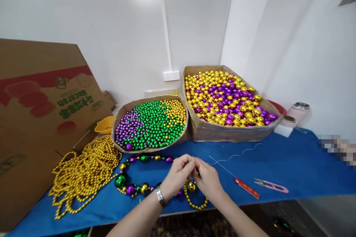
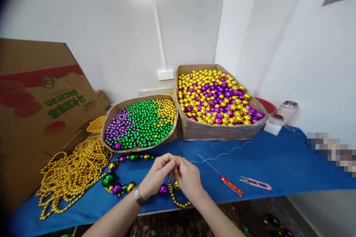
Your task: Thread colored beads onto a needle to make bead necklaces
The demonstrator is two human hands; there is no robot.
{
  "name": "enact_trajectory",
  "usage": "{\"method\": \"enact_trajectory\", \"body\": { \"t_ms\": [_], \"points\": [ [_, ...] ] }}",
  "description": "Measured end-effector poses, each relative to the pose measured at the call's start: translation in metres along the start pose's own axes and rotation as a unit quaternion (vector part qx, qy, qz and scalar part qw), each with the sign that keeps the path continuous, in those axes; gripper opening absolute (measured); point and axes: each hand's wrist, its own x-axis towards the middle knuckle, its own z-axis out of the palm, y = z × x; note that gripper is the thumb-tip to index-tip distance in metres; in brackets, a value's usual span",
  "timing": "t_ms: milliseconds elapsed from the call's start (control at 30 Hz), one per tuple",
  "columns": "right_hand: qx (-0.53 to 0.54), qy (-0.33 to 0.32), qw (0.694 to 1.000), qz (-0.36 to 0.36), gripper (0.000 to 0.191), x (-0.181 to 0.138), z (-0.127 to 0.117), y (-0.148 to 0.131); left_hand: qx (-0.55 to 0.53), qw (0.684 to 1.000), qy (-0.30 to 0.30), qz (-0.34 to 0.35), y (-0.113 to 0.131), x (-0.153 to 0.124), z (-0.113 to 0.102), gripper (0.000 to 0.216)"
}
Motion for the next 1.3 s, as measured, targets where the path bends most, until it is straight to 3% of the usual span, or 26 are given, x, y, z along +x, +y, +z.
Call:
{"method": "enact_trajectory", "body": {
  "t_ms": [133, 333, 400, 500, 567, 633, 700, 767, 833, 933, 1100, 1300],
  "points": [
    [-0.015, 0.001, 1.0, -0.005, 0.023, 0.003, -0.007, 0.0, -0.03, 1.0, -0.004, -0.008, -0.002, -0.003, 0.0, 0.027],
    [0.022, -0.038, 0.999, -0.012, 0.023, -0.001, -0.037, -0.008, -0.043, 0.999, 0.028, -0.007, 0.001, 0.003, -0.011, 0.026],
    [0.118, -0.042, 0.992, 0.025, 0.021, -0.003, -0.043, -0.008, 0.005, 1.0, 0.022, 0.0, 0.003, 0.003, -0.014, 0.026],
    [0.28, -0.022, 0.955, 0.093, 0.025, -0.007, -0.043, -0.005, 0.168, 0.982, 0.057, 0.061, 0.003, 0.002, -0.02, 0.024],
    [0.405, 0.01, 0.905, 0.131, 0.029, -0.01, -0.042, -0.001, 0.261, 0.954, 0.105, 0.101, 0.001, 0.0, -0.025, 0.024],
    [0.564, 0.043, 0.807, 0.172, 0.029, -0.012, -0.04, 0.003, 0.255, 0.955, 0.126, 0.082, -0.004, -0.002, -0.029, 0.026],
    [0.687, 0.062, 0.694, 0.206, 0.026, -0.014, -0.039, 0.007, 0.123, 0.986, 0.108, 0.013, -0.011, -0.002, -0.03, 0.027],
    [0.723, 0.065, 0.652, 0.218, 0.025, -0.016, -0.037, 0.01, -0.078, 0.993, 0.072, -0.047, -0.018, -0.002, -0.028, 0.026],
    [0.715, 0.072, 0.66, 0.219, 0.027, -0.017, -0.034, 0.012, -0.253, 0.964, 0.043, -0.076, -0.023, -0.002, -0.024, 0.026],
    [0.682, 0.079, 0.693, 0.22, 0.032, -0.02, -0.031, 0.013, -0.366, 0.927, 0.015, -0.076, -0.026, 0.0, -0.019, 0.024],
    [0.621, 0.07, 0.747, 0.226, 0.034, -0.027, -0.031, 0.014, -0.299, 0.952, -0.013, -0.068, -0.036, -0.001, -0.024, 0.028],
    [0.538, 0.028, 0.807, 0.24, 0.033, -0.035, -0.032, 0.011, -0.215, 0.971, 0.038, -0.098, -0.052, -0.009, -0.031, 0.034]
  ]
}}
